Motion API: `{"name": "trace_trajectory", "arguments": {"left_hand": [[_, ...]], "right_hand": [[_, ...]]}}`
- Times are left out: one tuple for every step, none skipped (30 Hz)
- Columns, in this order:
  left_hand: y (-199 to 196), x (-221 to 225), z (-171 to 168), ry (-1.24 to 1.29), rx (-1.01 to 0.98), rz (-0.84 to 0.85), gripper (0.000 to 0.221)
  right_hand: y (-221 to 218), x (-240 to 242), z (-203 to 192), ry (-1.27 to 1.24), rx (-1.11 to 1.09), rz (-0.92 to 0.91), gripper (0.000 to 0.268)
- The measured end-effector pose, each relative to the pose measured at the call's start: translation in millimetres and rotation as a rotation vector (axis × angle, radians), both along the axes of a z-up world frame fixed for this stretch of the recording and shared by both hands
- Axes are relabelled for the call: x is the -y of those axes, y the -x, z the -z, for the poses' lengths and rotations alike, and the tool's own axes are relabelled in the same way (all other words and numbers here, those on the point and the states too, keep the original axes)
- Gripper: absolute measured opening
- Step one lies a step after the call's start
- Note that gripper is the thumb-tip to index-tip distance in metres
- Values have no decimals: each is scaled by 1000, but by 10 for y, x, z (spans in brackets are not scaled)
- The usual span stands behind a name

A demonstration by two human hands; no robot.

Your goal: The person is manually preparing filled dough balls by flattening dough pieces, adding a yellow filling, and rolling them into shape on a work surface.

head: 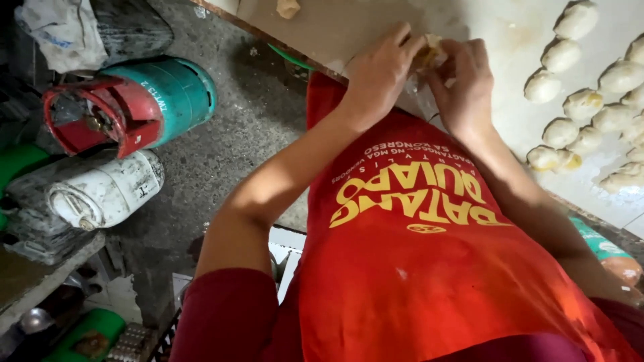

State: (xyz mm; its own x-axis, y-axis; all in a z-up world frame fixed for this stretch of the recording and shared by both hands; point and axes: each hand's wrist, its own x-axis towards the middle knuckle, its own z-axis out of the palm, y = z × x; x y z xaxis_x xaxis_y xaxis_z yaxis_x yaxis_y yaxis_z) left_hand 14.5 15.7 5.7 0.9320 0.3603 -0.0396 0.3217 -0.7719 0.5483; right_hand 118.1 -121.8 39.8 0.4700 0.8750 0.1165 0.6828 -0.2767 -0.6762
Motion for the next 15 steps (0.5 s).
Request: {"name": "trace_trajectory", "arguments": {"left_hand": [[-24,27,-21,47,67,6,42],[-39,46,-46,94,132,10,36],[-33,47,-71,91,133,10,36],[-23,47,-94,108,157,8,33],[-14,46,-115,124,181,6,31],[5,14,-172,123,182,5,31],[22,-17,-226,233,126,-37,28],[48,-32,-279,346,66,-77,28],[44,-53,-266,348,65,-75,28],[23,-81,-253,255,38,-72,36],[-8,-105,-250,162,12,-69,43],[-5,-101,-196,157,40,-53,43],[-23,-96,-145,168,58,-44,33],[-90,-90,-88,183,80,-18,28],[-122,-101,-146,181,113,15,28]], "right_hand": [[2,-33,-9,-57,32,-33,25],[8,-77,-19,-116,62,-69,10],[-8,-87,-46,-118,63,-69,10],[-22,-98,-70,-138,103,-78,6],[-36,-111,-93,-159,143,-86,7],[-42,-68,-113,-160,145,-87,7],[-49,-25,-131,-65,158,-100,29],[-44,37,-151,35,170,-111,57],[18,36,-143,37,169,-110,57],[69,31,-137,73,83,-34,58],[109,29,-139,108,-4,41,61],[83,-32,-12,101,25,56,61],[29,-92,107,-29,-305,59,28],[-60,-135,219,-167,-626,66,8],[-58,-141,243,-181,-587,91,8]]}}
